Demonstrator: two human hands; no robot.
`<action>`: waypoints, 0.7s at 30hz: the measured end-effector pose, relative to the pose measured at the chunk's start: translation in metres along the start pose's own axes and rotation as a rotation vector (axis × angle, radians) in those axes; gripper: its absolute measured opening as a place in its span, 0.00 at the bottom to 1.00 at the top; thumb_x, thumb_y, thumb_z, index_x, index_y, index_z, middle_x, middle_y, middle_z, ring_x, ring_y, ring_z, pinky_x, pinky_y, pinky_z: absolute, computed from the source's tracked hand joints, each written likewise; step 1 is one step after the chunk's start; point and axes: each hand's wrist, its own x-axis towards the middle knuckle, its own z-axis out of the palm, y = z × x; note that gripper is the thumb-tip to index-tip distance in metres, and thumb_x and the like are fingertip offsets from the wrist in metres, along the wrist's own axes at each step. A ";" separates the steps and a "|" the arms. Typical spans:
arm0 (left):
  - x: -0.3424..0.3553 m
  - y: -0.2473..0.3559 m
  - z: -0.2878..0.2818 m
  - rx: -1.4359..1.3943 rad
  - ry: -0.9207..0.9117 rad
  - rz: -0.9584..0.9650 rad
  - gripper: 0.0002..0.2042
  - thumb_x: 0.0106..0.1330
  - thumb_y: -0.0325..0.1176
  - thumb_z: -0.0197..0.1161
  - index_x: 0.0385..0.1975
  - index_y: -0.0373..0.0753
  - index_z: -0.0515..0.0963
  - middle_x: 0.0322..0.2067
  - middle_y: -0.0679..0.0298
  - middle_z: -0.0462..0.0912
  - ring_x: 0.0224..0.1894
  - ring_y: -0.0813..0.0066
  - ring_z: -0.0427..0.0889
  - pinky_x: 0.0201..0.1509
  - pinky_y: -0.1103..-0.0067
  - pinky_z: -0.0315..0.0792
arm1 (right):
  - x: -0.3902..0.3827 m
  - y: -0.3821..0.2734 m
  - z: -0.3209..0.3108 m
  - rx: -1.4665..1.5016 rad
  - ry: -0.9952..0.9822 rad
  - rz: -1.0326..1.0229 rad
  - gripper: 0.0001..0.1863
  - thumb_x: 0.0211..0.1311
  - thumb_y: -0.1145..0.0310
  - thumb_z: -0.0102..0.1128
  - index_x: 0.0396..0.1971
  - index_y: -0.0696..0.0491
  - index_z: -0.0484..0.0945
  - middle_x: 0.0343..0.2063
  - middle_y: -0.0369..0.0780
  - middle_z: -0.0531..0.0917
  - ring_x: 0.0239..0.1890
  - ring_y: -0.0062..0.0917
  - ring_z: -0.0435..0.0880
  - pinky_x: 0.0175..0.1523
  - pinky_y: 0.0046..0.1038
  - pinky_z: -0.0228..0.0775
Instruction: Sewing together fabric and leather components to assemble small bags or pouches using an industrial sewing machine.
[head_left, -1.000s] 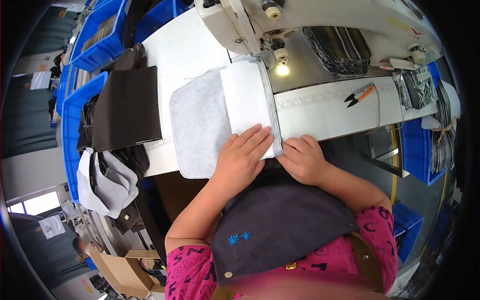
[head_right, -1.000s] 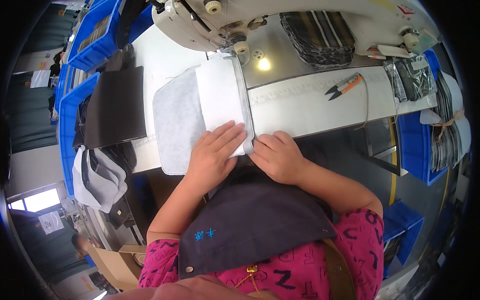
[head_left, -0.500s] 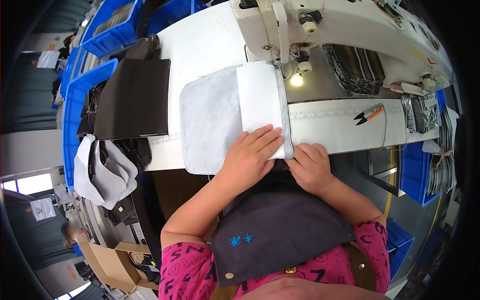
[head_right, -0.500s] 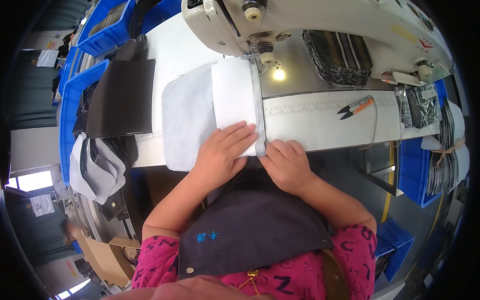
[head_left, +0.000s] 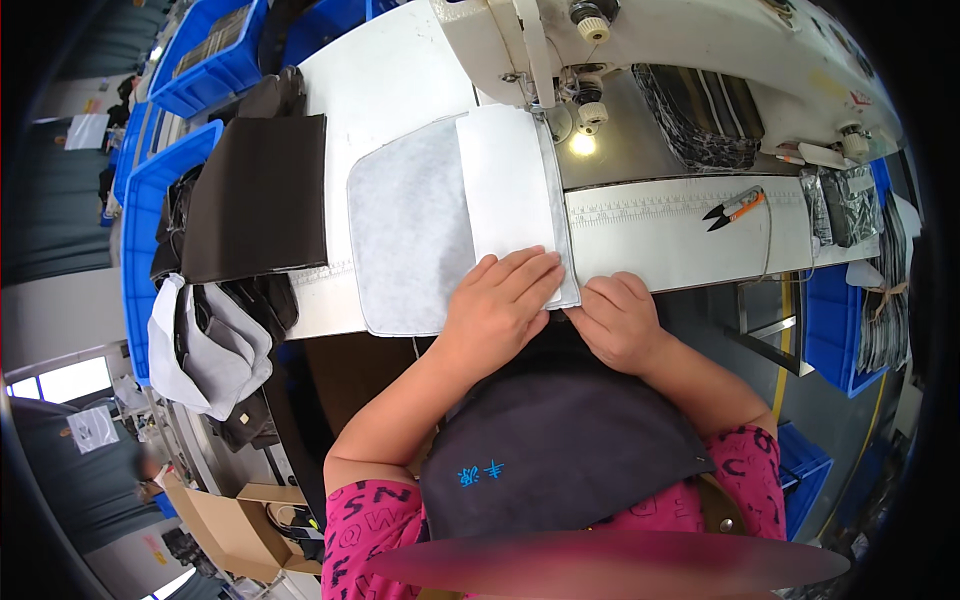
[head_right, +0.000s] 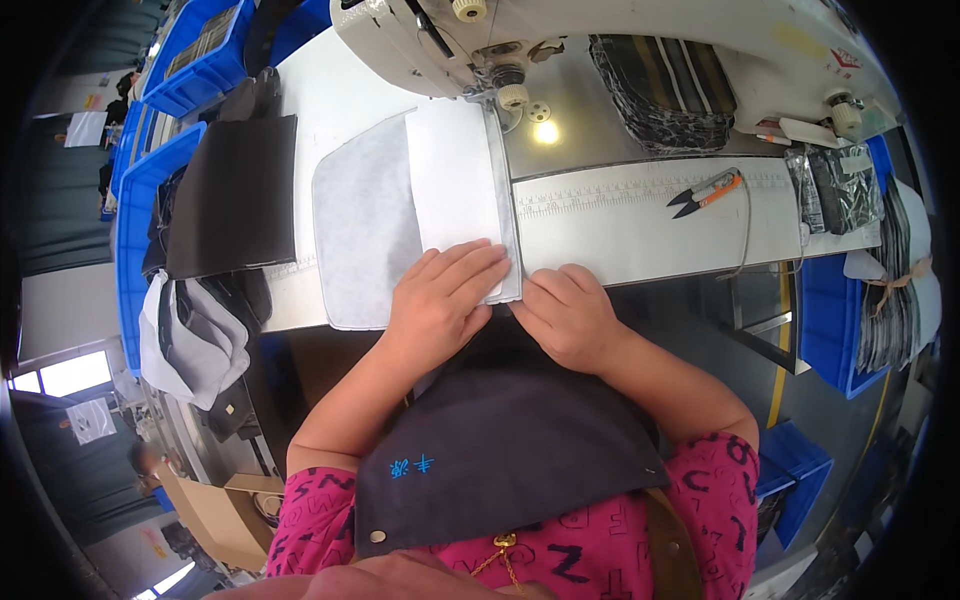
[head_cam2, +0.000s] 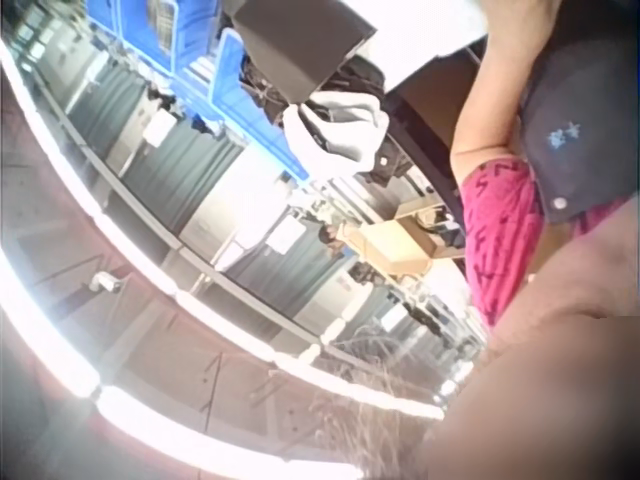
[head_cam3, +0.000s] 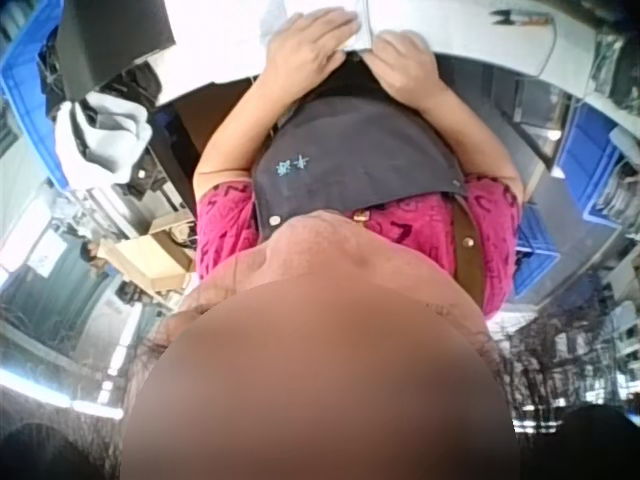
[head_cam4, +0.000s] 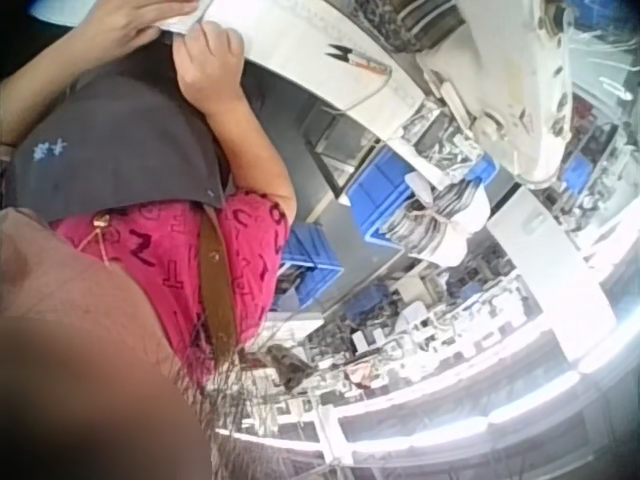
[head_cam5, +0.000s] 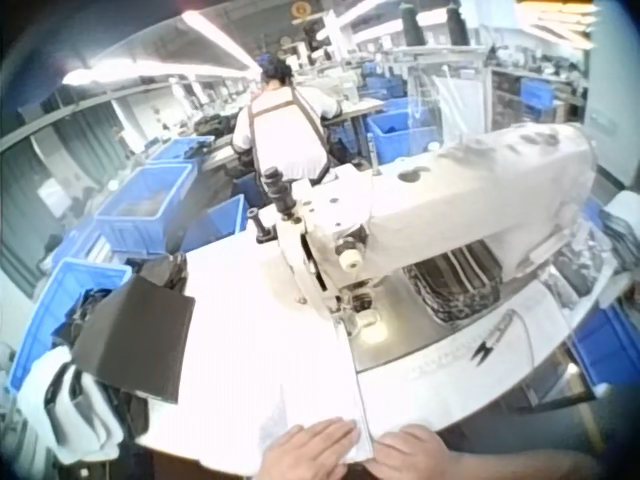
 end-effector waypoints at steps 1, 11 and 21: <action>0.000 -0.001 0.000 0.003 -0.004 0.001 0.28 0.48 0.27 0.72 0.54 0.41 0.82 0.57 0.64 0.83 0.61 0.64 0.81 0.52 0.66 0.76 | 0.000 0.000 0.000 0.003 -0.002 -0.007 0.08 0.51 0.70 0.65 0.31 0.55 0.85 0.35 0.36 0.80 0.42 0.28 0.79 0.42 0.32 0.68; -0.001 0.000 0.004 -0.026 -0.008 -0.019 0.28 0.47 0.26 0.73 0.54 0.41 0.83 0.59 0.65 0.83 0.62 0.65 0.81 0.50 0.69 0.77 | 0.004 0.000 -0.009 -0.002 -0.049 -0.010 0.08 0.50 0.70 0.66 0.31 0.55 0.85 0.33 0.36 0.79 0.41 0.28 0.78 0.40 0.31 0.67; 0.013 -0.018 0.006 -0.122 0.047 -0.013 0.24 0.48 0.24 0.71 0.51 0.42 0.84 0.57 0.64 0.84 0.62 0.62 0.81 0.56 0.68 0.79 | 0.017 0.003 -0.016 -0.005 -0.187 0.112 0.15 0.52 0.68 0.71 0.40 0.56 0.85 0.40 0.37 0.80 0.47 0.31 0.77 0.46 0.35 0.69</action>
